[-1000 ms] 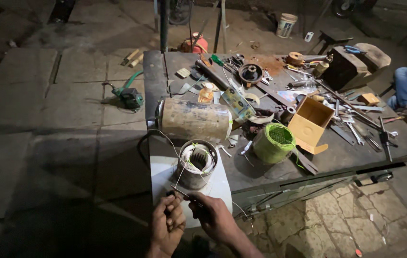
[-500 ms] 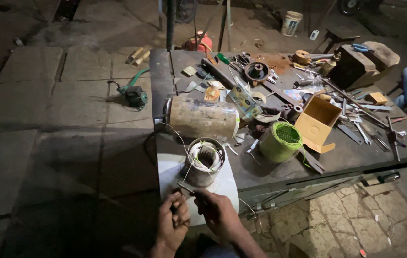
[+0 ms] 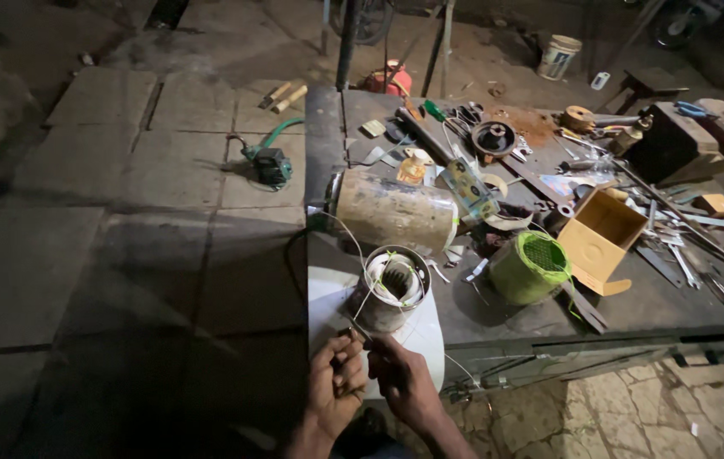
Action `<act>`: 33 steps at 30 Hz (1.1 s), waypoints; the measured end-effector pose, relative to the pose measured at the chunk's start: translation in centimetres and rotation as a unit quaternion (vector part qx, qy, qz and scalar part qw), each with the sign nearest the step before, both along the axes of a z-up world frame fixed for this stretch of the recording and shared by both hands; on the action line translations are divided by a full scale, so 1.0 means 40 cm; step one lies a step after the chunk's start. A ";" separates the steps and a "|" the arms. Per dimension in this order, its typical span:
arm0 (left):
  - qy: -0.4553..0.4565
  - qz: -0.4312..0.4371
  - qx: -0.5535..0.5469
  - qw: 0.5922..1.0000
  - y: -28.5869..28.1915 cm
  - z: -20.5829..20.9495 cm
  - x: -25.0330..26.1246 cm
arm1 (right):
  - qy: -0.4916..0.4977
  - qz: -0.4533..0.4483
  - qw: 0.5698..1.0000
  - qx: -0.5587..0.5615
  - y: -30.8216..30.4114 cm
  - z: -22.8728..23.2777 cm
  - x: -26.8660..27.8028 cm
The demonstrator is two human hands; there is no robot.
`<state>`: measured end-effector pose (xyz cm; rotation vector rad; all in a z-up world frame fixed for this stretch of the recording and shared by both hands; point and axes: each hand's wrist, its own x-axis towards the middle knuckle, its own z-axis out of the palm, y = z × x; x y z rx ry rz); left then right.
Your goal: The person uses a screwdriver to manipulate a white wire inside a cylindrical metal component on a workbench. They repeatedly insert and adjust the wire within the component's interior while holding it steady with the other hand.
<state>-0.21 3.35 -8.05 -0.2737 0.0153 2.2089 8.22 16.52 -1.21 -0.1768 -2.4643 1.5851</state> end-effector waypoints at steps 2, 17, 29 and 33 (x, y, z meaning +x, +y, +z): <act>0.020 -0.003 0.025 0.999 0.003 0.004 -0.001 | -0.024 0.002 0.999 -0.027 0.003 -0.008 0.002; 0.040 0.020 -0.031 0.999 0.013 0.009 0.001 | -0.079 0.037 0.996 -0.016 0.030 0.027 -0.020; 0.063 0.020 -0.156 0.985 -0.029 -0.041 -0.007 | -0.112 0.069 0.991 -0.009 0.047 0.121 -0.030; 0.009 -0.004 -0.185 0.983 -0.057 -0.053 -0.019 | -0.084 0.132 0.986 0.058 0.064 0.128 -0.039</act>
